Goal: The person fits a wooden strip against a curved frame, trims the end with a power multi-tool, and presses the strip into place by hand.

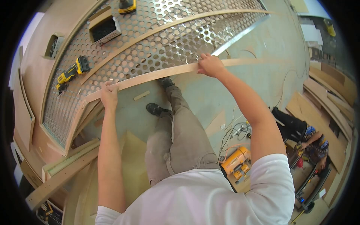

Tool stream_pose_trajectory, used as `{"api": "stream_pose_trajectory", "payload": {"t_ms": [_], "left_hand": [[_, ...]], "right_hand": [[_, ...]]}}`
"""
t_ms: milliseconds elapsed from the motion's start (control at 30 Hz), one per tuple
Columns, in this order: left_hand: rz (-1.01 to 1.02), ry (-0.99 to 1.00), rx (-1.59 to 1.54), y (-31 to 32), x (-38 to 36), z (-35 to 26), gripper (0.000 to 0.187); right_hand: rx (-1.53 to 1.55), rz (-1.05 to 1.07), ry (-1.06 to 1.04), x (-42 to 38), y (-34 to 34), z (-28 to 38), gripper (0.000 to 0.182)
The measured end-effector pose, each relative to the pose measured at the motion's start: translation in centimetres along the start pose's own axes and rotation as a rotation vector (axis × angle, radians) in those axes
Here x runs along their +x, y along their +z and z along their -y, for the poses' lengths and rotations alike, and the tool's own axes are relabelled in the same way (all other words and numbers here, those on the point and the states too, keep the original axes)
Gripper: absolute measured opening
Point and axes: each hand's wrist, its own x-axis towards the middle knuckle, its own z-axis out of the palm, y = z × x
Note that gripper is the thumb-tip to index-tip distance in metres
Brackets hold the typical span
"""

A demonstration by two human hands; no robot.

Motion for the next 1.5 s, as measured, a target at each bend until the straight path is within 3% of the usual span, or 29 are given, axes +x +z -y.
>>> {"api": "stream_pose_trajectory", "payload": {"t_ms": [100, 233, 367, 467, 567, 667, 833, 967, 1033, 1100, 1300, 1433, 1467, 1500], "left_hand": [[0.01, -0.022, 0.036, 0.1, 0.8, 0.4, 0.039], [0.007, -0.116, 0.007, 0.1, 1.0, 0.3, 0.04], [0.002, -0.3, -0.145, -0.3, 1.3, -0.3, 0.037], [-0.094, -0.451, -0.288, -1.1, 2.2, -1.4, 0.036], [-0.23, -0.568, -0.452, -0.7, 2.7, -0.9, 0.037], [-0.366, -0.694, -0.688, -0.6, 3.3, -1.0, 0.032], [-0.502, -0.798, -0.726, -0.9, 3.7, -2.5, 0.025], [-0.571, -0.832, -0.879, -1.0, 3.9, -2.2, 0.026], [-0.579, -0.84, -0.94, -1.2, 4.1, -2.0, 0.027], [-0.573, -0.856, -1.046, -1.3, 4.2, -1.8, 0.03], [-0.627, -0.911, -1.359, -1.7, 4.3, -1.1, 0.04], [-0.652, -0.944, -1.5, -2.4, 4.5, -0.9, 0.044], [-0.659, -0.916, -1.463, -2.5, 4.7, -0.6, 0.044], [-0.665, -0.896, -1.428, -2.1, 4.6, -0.5, 0.044]], "right_hand": [[0.214, 0.13, 0.063, 2.5, -2.5, -1.5, 0.041], [0.249, -0.23, 0.178, 7.2, -4.7, -3.4, 0.046], [0.035, -0.595, -0.09, 12.8, -6.3, -5.3, 0.054], [-0.009, -0.499, -0.219, 16.5, -7.9, -5.4, 0.055], [0.045, -0.154, -0.097, 19.3, -7.6, -7.4, 0.059], [-0.107, -0.213, -0.148, 19.1, -9.7, -5.7, 0.057], [0.076, -0.363, -0.402, 18.1, -10.1, -2.1, 0.047], [0.133, -0.246, -0.529, 13.1, -7.6, 0.8, 0.044], [0.192, 0.001, -0.527, 9.7, -6.4, 2.2, 0.043], [0.266, 0.072, -0.502, 7.0, -6.1, 3.9, 0.045], [0.2, -0.091, -0.486, 10.9, -7.3, 7.4, 0.048], [0.099, -0.389, -0.403, 18.2, -11.0, 10.5, 0.057], [0.041, -0.387, -0.427, 20.0, -10.8, 9.2, 0.058], [0.001, -0.227, -0.402, 21.3, -10.7, 7.7, 0.048]]}}
